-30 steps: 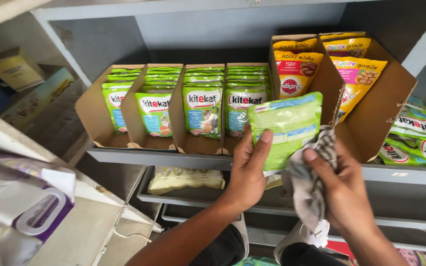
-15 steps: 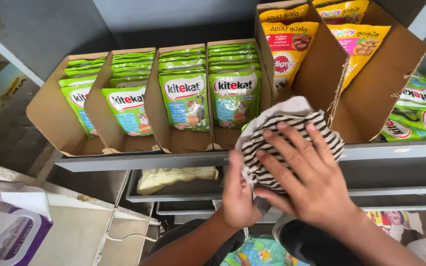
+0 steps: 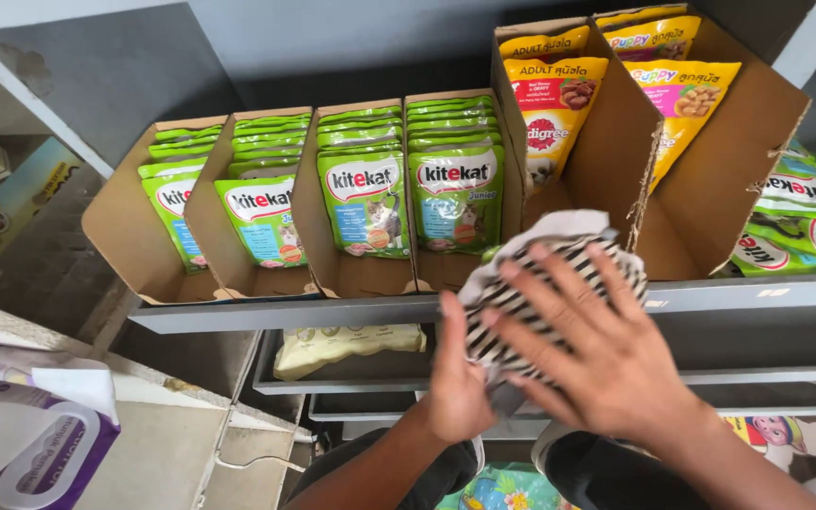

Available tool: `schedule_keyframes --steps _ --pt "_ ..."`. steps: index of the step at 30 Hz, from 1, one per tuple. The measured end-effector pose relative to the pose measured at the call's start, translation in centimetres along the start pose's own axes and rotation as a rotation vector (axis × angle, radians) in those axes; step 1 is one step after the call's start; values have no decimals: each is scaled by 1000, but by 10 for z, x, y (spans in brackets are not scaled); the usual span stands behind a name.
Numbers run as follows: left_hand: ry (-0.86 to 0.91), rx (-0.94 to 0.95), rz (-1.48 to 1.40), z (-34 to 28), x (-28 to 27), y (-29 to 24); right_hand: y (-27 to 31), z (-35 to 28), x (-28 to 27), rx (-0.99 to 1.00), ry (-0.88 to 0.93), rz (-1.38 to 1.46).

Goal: Wiping down cat food pouches with a cloth and organizing them on a shelf.

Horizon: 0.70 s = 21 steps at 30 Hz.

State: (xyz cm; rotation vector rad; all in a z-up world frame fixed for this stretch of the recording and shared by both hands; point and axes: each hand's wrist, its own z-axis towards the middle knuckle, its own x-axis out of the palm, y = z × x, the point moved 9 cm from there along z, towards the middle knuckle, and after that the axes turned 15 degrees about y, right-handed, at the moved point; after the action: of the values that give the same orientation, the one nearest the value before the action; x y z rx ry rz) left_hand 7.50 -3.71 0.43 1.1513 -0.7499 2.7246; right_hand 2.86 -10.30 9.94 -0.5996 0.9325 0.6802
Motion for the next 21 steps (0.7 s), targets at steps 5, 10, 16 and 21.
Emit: schedule_keyframes --steps 5,10,16,21 --pt "105 -11 294 21 47 -12 -23 -5 -14 183 -101 83" --pt "-40 -11 69 -3 5 -2 -8 -4 -2 76 -14 21" --pt "77 -34 251 18 42 -13 -20 -10 -4 221 -75 132" --pt "-98 -44 -70 -8 -6 6 -7 -4 4 18 27 43"
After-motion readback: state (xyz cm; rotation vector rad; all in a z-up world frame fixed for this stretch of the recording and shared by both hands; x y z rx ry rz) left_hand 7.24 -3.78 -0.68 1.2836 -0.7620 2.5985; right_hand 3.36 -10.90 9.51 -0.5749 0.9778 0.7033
